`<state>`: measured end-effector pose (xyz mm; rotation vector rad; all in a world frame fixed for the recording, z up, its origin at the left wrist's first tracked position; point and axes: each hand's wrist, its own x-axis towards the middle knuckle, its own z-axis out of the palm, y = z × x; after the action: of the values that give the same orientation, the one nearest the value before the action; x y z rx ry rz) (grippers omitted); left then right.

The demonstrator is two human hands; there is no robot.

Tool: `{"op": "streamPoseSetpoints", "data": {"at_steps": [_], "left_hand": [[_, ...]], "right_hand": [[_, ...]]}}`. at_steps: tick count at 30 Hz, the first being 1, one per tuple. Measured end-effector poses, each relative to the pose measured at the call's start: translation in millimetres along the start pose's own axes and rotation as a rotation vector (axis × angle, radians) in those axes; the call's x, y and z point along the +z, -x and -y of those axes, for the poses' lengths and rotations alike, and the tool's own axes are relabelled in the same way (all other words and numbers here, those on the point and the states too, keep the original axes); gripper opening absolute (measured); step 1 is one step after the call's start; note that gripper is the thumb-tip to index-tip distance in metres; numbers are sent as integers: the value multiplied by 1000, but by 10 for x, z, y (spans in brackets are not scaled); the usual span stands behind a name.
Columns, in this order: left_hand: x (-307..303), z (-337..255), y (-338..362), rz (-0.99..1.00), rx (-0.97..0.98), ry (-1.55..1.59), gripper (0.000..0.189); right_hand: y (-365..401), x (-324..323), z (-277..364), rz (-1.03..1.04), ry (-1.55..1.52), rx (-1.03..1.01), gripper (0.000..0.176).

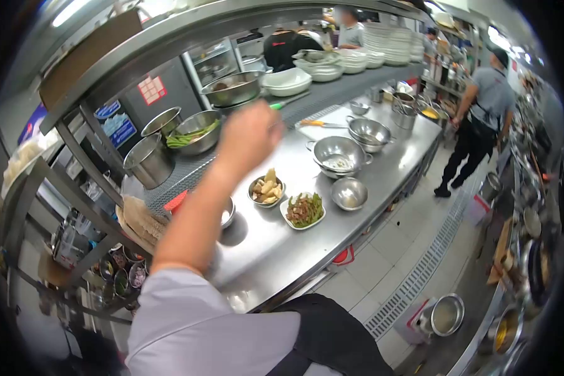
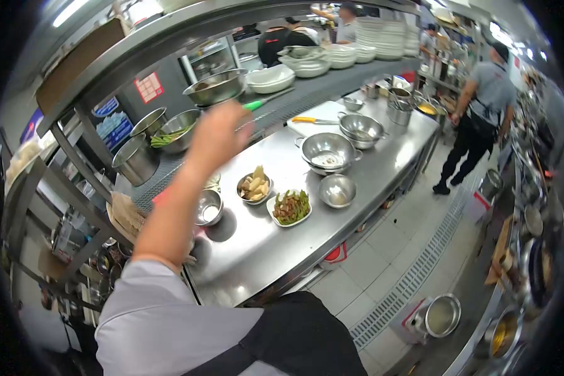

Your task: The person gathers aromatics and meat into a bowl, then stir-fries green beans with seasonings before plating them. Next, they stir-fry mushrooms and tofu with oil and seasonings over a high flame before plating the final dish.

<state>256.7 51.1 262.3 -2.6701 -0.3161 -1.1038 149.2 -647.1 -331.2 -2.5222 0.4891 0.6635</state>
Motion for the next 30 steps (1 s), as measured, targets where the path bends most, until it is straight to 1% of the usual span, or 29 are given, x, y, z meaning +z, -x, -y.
{"op": "streamPoseSetpoints", "data": {"at_steps": [1,2,3,4,5,6,7,8,9,11,15,17,18,19,20,21,23,24,25,26,27,28,29,30], "left_hand": [[-123,276,-215,-20,2,-98,25],[-231,494,-396,6,15,-209,28],[-234,701,-547,31,28,-322,30],[-201,880,-698,195,49,-392,31],[-166,1023,-792,359,64,-460,31],[-115,1104,-839,359,44,-468,31],[-55,1146,-895,482,76,-454,31],[-15,1191,-951,602,108,-441,32],[-33,1194,-976,614,135,-414,30],[-84,1215,-954,543,136,-336,28],[-314,1273,-969,519,119,-287,27],[-480,1187,-966,392,193,-285,25],[-576,1125,-990,394,194,-305,24],[-668,1056,-1006,405,171,-324,24],[-751,980,-1028,372,199,-359,22],[-824,897,-1036,341,228,-391,21],[-966,734,-980,249,261,-418,22],[-1056,612,-951,244,246,-429,22],[-1147,460,-913,243,228,-427,23],[-1254,268,-878,299,137,-459,24],[-1330,86,-816,363,47,-484,25],[-1345,-62,-699,303,46,-517,26],[-1365,-204,-568,236,46,-565,27],[-1402,-337,-426,287,-3,-481,28]], "right_hand": [[-313,96,88,53,297,-339,41],[-654,190,218,73,488,-639,40],[-761,118,742,68,621,-951,39],[-860,-48,1250,254,120,-578,43],[-218,-723,2624,255,-437,-215,46],[-387,-744,2847,240,-406,-319,46],[-555,-765,3085,226,-376,-428,45],[-671,-801,3288,232,-370,-453,45],[-745,-849,3511,239,-330,-515,45],[-876,-917,3852,258,-287,-599,45],[-1036,-716,4168,348,-225,-661,43],[-1042,-630,4353,477,48,-691,43],[-1053,-625,4481,493,67,-709,43],[-1054,-612,4636,587,199,-781,45],[-1027,-603,4821,679,329,-851,47],[-1028,-590,4993,699,342,-867,47],[-1084,-608,5285,762,460,-1012,51],[-1241,-511,5376,761,363,-1128,44],[-1241,-551,5537,753,376,-1150,43],[-1165,-639,5806,749,395,-1162,41],[-1083,-738,6115,889,457,-1012,39],[-1107,-709,6278,1098,227,-978,35],[-1151,-740,6515,1229,304,-972,29],[-1033,-811,6753,1317,260,-887,30]]}}
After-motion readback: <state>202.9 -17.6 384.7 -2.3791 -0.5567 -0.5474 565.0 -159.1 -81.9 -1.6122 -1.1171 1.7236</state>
